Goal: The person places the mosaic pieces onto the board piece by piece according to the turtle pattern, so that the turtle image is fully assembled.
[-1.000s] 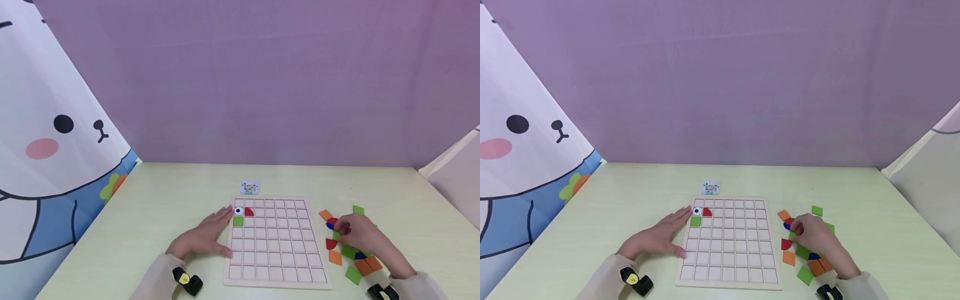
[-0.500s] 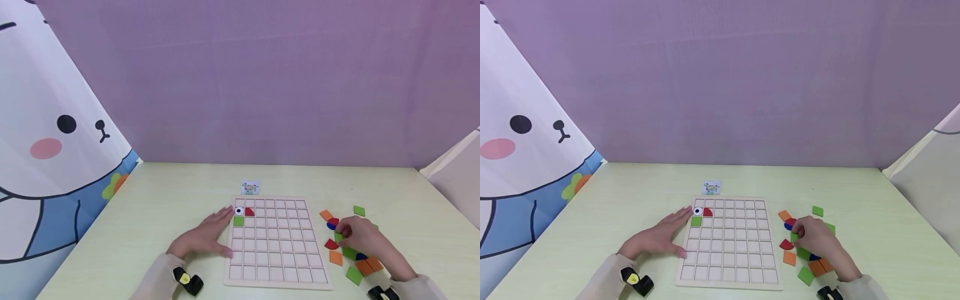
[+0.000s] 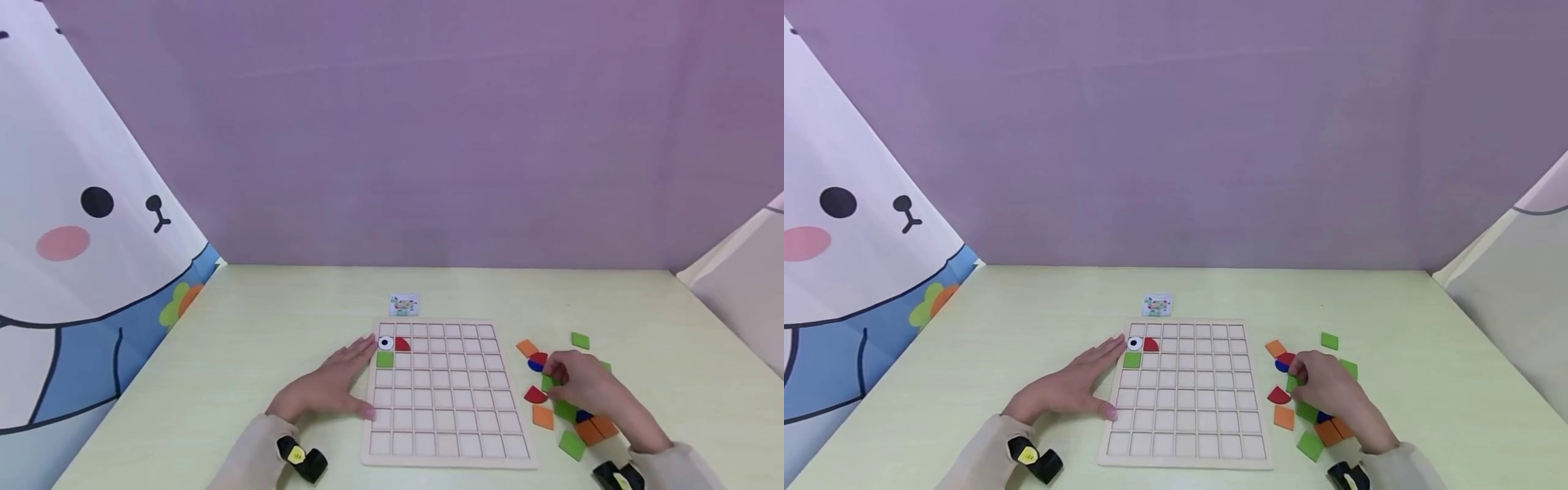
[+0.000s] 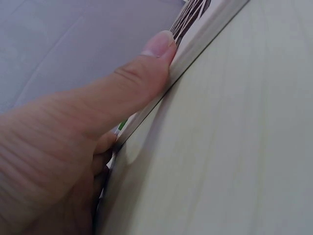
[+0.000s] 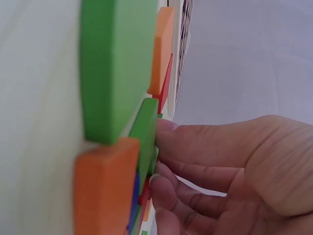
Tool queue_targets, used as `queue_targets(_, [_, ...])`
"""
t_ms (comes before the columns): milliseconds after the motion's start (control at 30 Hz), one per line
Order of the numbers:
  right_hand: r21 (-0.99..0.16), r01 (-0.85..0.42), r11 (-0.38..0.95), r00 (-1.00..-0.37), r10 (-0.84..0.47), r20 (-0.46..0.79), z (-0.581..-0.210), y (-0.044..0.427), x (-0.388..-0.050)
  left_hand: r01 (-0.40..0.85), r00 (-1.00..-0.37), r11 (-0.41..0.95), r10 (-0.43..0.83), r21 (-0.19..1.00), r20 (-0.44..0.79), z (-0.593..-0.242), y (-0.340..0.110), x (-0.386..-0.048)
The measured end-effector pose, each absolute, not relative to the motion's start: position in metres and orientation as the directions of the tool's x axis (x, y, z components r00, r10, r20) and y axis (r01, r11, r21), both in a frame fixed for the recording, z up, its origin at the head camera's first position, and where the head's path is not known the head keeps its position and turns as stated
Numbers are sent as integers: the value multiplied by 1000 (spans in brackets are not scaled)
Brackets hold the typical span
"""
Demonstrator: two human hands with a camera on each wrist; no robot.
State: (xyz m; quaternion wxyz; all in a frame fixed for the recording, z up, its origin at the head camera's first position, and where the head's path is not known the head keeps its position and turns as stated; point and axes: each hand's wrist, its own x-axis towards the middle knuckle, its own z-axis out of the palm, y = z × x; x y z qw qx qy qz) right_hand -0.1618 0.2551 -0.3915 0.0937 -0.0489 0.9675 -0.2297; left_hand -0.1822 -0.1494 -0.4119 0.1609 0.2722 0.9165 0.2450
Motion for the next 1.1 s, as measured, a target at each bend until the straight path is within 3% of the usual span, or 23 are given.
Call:
queue_targets(533, [-522, -69, 850, -980, -155, -122, -392, 253, -158, 435, -794, 723, 589, 536, -150, -413, -152, -183])
queue_targets(1100, [-515, -67, 855, -986, -136, -97, -385, 252, -159, 433, -795, 726, 587, 535, -152, -415, -150, -184])
